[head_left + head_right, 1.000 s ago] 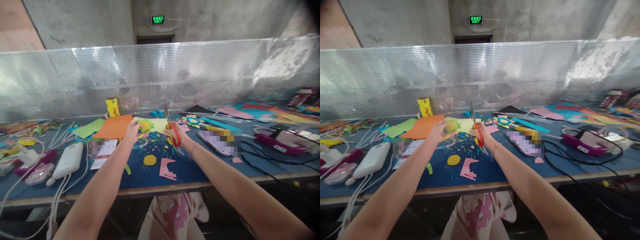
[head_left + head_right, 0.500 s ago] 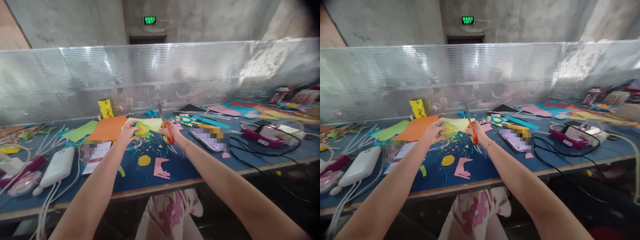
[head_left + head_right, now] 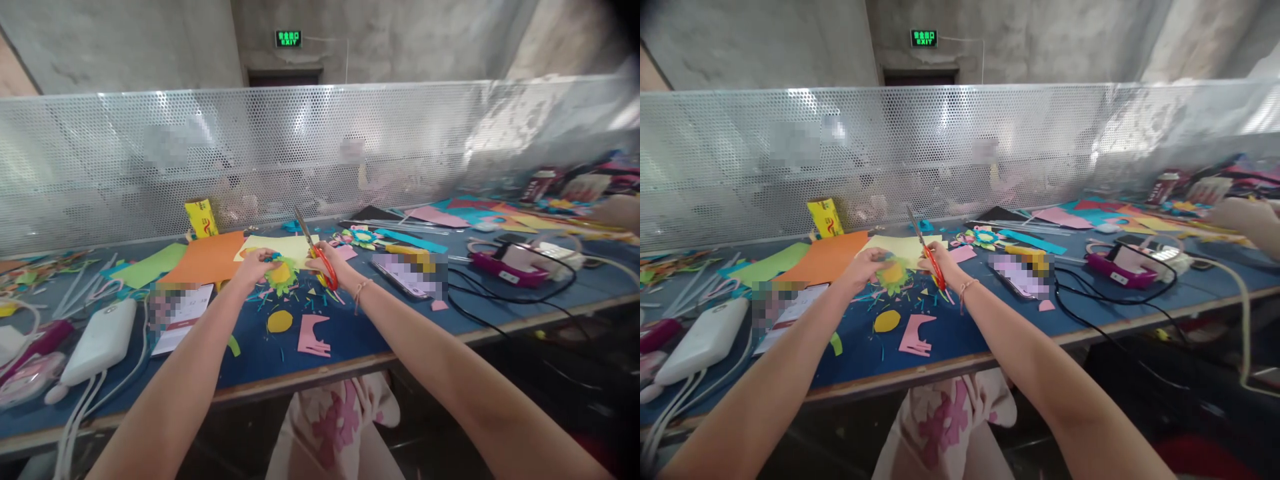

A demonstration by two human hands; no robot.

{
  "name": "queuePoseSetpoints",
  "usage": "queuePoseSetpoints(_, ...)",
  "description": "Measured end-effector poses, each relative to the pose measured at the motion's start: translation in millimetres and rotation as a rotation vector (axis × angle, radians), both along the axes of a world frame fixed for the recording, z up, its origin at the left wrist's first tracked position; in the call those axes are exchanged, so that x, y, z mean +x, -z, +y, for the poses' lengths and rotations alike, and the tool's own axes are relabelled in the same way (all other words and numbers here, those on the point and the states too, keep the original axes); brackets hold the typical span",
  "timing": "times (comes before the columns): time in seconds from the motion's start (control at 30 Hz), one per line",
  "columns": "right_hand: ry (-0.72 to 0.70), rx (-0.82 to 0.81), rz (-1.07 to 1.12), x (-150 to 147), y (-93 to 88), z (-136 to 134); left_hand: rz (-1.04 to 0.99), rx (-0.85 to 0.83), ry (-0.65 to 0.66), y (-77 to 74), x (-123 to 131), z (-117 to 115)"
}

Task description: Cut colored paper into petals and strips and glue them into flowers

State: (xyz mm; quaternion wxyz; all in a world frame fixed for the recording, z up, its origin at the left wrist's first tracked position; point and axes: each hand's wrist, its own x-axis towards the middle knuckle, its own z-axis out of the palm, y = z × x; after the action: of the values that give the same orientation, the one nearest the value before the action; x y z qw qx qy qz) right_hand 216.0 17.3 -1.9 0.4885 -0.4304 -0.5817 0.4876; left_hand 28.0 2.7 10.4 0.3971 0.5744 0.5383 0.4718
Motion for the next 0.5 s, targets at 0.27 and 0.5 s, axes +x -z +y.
queuePoseSetpoints(0.27, 0.011, -0.025, -0.053, -0.5, -8.3, -7.2, 0.038, -0.055, 0.119, -0.4, 0.5, -3.7)
queuePoseSetpoints(0.5, -0.027, 0.033, -0.081, 2.5, -5.0, -5.3, 0.109, -0.138, 0.119, -2.9, -3.1, -7.0)
